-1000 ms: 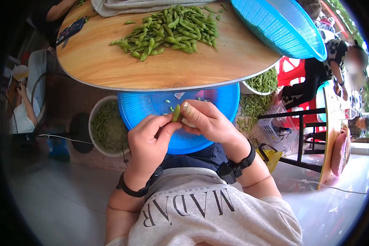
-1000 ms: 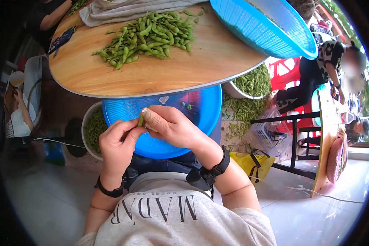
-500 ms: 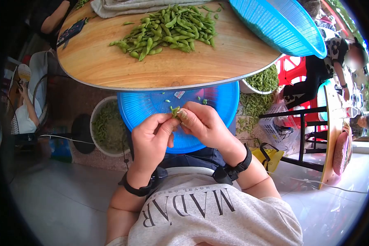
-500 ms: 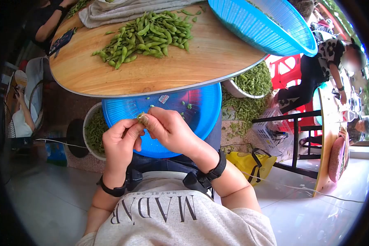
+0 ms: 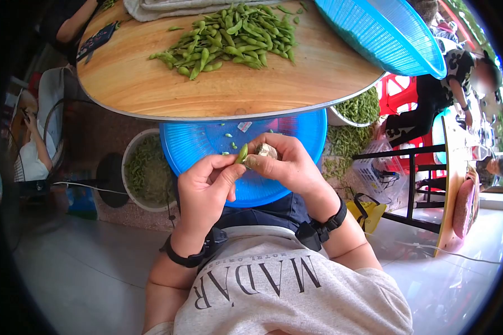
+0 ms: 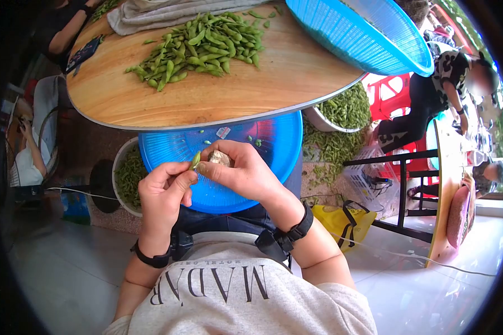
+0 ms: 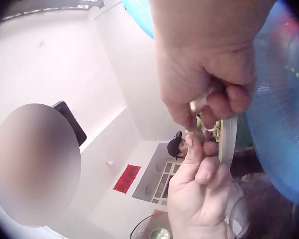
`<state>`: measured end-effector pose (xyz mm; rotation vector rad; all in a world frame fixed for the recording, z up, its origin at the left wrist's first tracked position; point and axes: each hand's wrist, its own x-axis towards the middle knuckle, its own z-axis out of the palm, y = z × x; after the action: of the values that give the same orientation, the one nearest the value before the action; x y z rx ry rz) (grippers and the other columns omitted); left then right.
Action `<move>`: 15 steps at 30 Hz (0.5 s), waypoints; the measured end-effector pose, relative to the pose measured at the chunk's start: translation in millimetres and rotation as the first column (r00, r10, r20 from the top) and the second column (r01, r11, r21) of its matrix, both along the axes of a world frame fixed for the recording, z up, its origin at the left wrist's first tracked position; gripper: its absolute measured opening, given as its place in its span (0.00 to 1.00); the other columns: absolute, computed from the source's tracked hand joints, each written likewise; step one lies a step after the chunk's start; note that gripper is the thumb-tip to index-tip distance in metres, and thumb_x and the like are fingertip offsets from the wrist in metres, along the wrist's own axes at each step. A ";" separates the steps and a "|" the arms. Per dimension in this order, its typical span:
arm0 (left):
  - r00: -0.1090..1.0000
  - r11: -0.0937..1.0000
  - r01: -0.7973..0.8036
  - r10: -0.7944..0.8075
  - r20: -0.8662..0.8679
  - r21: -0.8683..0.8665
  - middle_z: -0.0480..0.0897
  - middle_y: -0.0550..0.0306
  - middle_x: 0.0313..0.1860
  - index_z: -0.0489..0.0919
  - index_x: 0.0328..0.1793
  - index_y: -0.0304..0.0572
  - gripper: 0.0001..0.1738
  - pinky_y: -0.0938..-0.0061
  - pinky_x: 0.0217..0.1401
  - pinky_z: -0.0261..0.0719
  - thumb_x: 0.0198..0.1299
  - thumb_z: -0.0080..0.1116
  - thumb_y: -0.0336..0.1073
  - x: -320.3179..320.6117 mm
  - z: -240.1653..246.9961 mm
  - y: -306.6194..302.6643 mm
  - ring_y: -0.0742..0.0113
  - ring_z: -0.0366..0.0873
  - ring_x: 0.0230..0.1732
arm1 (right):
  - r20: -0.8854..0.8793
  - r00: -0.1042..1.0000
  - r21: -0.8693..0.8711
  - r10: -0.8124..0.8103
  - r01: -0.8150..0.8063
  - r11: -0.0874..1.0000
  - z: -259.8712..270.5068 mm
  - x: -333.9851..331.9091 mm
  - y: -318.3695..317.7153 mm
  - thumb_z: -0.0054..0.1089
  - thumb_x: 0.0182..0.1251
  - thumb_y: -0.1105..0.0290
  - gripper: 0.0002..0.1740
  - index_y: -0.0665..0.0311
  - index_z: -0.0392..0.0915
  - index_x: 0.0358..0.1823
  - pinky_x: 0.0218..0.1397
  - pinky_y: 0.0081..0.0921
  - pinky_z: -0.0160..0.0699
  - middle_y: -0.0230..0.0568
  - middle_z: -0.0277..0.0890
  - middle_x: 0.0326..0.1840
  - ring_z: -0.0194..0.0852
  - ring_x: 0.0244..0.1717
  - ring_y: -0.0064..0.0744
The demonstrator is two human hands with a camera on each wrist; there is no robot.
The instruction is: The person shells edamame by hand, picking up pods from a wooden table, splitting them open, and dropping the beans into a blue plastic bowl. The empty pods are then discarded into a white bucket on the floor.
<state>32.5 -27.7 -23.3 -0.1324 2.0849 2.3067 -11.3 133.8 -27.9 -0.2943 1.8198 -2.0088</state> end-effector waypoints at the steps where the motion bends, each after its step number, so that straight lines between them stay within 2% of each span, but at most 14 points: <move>1: 1.000 0.999 -0.007 0.006 -0.024 -0.050 0.78 0.58 0.23 0.78 0.39 0.31 0.06 0.86 0.17 0.65 0.54 0.60 0.24 1.2 -2.2 0.4 0.79 0.69 0.16 | 0.006 1.000 -0.017 -0.005 0.005 1.000 -0.8 -0.2 -0.9 0.59 0.60 0.64 0.13 0.68 0.75 0.37 0.27 0.12 0.59 0.25 0.70 0.26 0.61 0.27 0.12; 4: 0.989 0.970 -0.038 0.003 -0.145 -0.239 0.78 0.58 0.24 0.78 0.38 0.30 0.06 0.85 0.17 0.67 0.54 0.59 0.23 2.0 -3.9 3.1 0.79 0.71 0.17 | 0.035 0.999 -0.037 -0.023 0.025 0.999 -2.8 0.3 -2.6 0.61 0.57 0.67 0.11 0.68 0.75 0.36 0.28 0.12 0.59 0.24 0.70 0.26 0.61 0.27 0.11; 8: 0.920 0.861 -0.164 -0.042 -0.389 -0.481 0.78 0.58 0.25 0.78 0.39 0.30 0.06 0.84 0.18 0.69 0.54 0.59 0.22 -0.1 -13.7 5.2 0.77 0.73 0.17 | 0.120 0.991 -0.016 -0.057 0.059 0.998 -0.9 1.1 -6.7 0.59 0.55 0.70 0.08 0.67 0.75 0.32 0.25 0.12 0.57 0.24 0.68 0.23 0.60 0.24 0.11; 11: 0.913 0.843 -0.187 -0.041 -0.407 -0.505 0.78 0.58 0.25 0.79 0.38 0.31 0.05 0.84 0.18 0.69 0.54 0.58 0.22 -2.2 -16.8 6.8 0.77 0.73 0.17 | 0.175 0.979 0.007 -0.101 0.101 0.995 -3.6 0.9 -9.1 0.57 0.53 0.73 0.05 0.67 0.74 0.28 0.25 0.14 0.60 0.25 0.68 0.22 0.61 0.24 0.12; 14: 0.961 0.923 -0.111 0.006 -0.275 -0.367 0.78 0.58 0.24 0.78 0.38 0.31 0.05 0.83 0.18 0.69 0.55 0.58 0.22 -2.3 -16.7 8.6 0.77 0.73 0.18 | 0.161 0.979 -0.007 -0.126 0.129 0.992 -13.8 1.0 -9.5 0.55 0.53 0.73 0.04 0.67 0.73 0.27 0.25 0.15 0.61 0.26 0.68 0.22 0.61 0.24 0.13; 15: 0.979 0.958 -0.091 0.036 -0.201 -0.272 0.78 0.58 0.24 0.78 0.38 0.31 0.05 0.83 0.18 0.69 0.55 0.58 0.22 -2.0 -17.0 9.0 0.77 0.73 0.18 | 0.148 0.981 -0.020 -0.128 0.132 0.991 -16.6 0.9 -10.0 0.55 0.53 0.73 0.04 0.67 0.72 0.27 0.25 0.15 0.61 0.26 0.68 0.21 0.61 0.24 0.13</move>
<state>30.5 -18.7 -40.2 0.0213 2.5328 2.1202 -10.3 123.9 -44.5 -0.0354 1.7593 -2.0875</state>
